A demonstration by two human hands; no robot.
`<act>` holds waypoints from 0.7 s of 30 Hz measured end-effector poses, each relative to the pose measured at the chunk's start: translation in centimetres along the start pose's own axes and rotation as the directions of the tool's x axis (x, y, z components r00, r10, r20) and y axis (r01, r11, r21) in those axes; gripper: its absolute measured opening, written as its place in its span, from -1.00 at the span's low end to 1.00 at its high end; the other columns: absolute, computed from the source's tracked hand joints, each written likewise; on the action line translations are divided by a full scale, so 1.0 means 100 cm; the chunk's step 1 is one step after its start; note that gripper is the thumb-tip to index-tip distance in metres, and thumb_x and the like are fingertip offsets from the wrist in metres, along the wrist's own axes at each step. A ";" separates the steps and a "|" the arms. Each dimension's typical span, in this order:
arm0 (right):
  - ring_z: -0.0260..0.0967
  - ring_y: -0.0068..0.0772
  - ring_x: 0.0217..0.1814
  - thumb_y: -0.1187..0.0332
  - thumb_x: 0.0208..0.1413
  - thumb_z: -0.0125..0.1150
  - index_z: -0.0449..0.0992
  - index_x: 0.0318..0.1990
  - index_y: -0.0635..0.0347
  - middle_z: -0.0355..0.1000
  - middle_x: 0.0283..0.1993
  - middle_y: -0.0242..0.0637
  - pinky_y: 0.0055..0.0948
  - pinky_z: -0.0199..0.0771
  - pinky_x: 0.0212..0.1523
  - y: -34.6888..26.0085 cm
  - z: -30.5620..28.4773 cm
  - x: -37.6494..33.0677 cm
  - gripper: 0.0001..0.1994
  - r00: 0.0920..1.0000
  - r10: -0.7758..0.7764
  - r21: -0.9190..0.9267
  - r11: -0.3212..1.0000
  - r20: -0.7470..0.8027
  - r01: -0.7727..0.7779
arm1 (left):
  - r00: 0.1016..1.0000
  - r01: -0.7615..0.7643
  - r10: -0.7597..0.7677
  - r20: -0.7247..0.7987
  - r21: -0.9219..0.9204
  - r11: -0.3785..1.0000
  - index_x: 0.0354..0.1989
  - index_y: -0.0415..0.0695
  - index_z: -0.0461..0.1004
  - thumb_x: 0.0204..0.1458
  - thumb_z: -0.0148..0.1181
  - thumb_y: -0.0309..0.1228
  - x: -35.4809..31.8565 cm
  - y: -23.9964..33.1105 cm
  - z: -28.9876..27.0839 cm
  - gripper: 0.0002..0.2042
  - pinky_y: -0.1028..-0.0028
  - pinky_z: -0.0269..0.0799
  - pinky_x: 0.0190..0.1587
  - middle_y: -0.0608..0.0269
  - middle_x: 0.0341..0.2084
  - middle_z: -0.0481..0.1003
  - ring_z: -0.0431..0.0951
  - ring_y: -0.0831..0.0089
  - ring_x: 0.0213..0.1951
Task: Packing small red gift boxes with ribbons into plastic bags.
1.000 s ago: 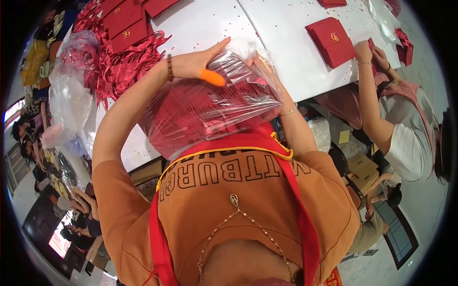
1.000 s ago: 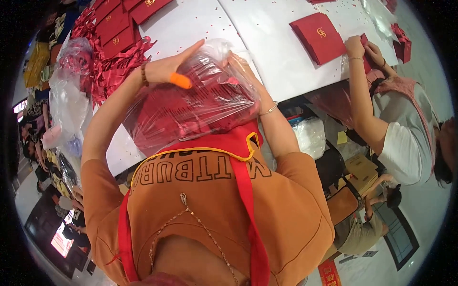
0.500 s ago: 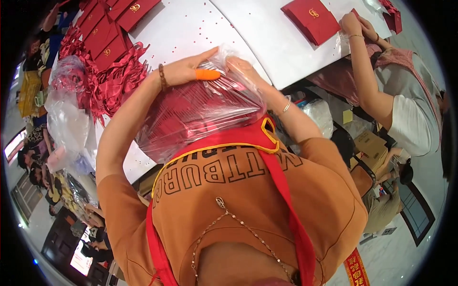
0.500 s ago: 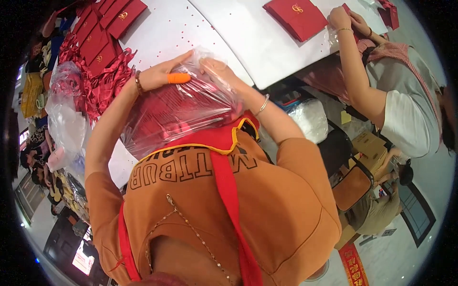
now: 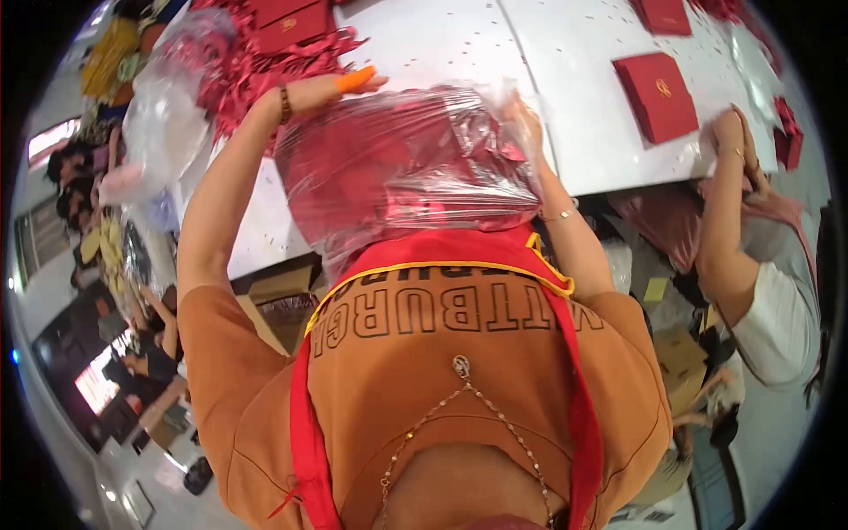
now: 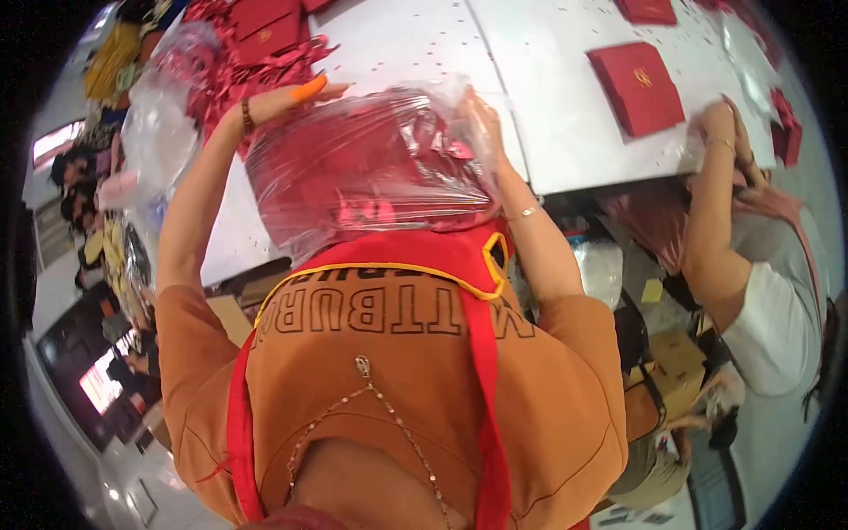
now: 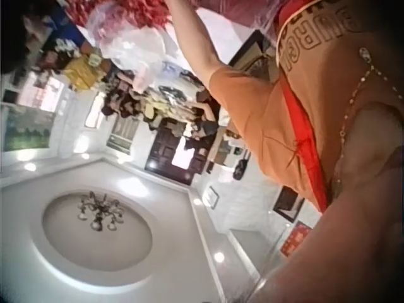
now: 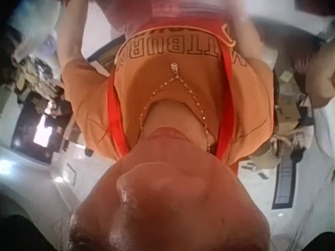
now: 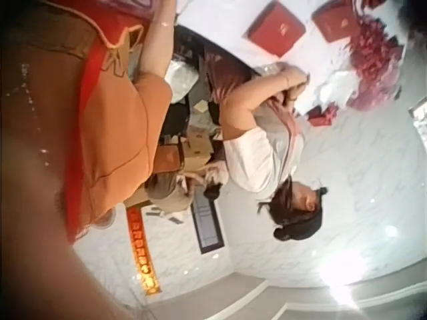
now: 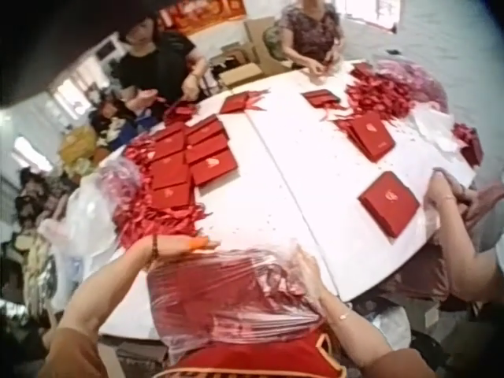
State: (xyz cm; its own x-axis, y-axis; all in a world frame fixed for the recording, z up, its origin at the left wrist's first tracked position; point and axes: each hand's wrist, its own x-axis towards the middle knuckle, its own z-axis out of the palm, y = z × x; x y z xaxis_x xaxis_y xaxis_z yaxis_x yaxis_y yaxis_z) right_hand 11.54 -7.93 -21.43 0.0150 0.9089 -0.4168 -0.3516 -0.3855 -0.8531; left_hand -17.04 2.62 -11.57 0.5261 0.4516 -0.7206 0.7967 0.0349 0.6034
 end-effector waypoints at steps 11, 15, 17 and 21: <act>0.09 -0.70 -0.59 0.17 0.16 -0.12 0.43 -0.32 0.25 0.22 -0.59 -0.49 -0.64 0.09 -0.61 0.044 -0.037 0.113 -0.69 0.948 -0.287 -0.335 0.887 0.138 0.318 | 0.994 0.046 -0.097 -0.040 -0.667 0.744 0.13 -0.13 0.18 0.11 -0.33 0.05 -0.022 -0.091 0.034 -0.43 0.60 0.15 0.07 0.41 0.05 0.25 0.25 0.64 0.04; 0.09 -0.70 -0.59 0.17 0.16 -0.12 0.43 -0.31 0.25 0.23 -0.59 -0.50 -0.64 0.09 -0.61 0.051 -0.035 0.150 -0.69 0.955 -0.250 -0.368 0.882 0.162 0.293 | 0.965 -0.161 0.047 -0.257 -0.441 0.883 0.20 0.14 0.07 0.04 -0.33 0.10 -0.022 -0.083 0.054 -0.44 0.57 0.37 -0.18 0.48 0.12 0.19 0.45 0.68 -0.26; 0.09 -0.70 -0.59 0.18 0.16 -0.12 0.43 -0.30 0.25 0.23 -0.58 -0.50 -0.64 0.10 -0.61 0.047 -0.039 0.163 -0.69 0.955 -0.234 -0.385 0.876 0.185 0.289 | 0.836 0.431 0.283 0.470 -0.882 0.192 0.20 0.13 0.08 0.01 -0.33 0.12 -0.041 -0.077 0.045 -0.41 0.70 0.33 -0.58 0.52 0.10 0.21 0.36 0.74 -0.66; 0.09 -0.70 -0.59 0.18 0.15 -0.11 0.42 -0.29 0.25 0.23 -0.58 -0.50 -0.64 0.10 -0.60 0.049 -0.019 0.210 -0.70 0.960 -0.223 -0.406 0.872 0.168 0.273 | 0.965 0.084 -0.197 -0.174 -0.505 0.859 0.14 0.07 0.18 0.04 -0.33 0.09 -0.016 -0.081 0.070 -0.44 0.76 0.08 -0.80 0.43 -0.10 0.40 0.14 0.79 -0.85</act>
State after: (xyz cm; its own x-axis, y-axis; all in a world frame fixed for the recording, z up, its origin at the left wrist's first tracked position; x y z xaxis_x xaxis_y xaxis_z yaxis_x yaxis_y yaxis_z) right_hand 11.94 8.94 -34.91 -0.0645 0.9854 -0.1574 0.0772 -0.1524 -0.9853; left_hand -22.22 -4.60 -17.70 0.2987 0.5839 -0.7548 0.5784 0.5184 0.6299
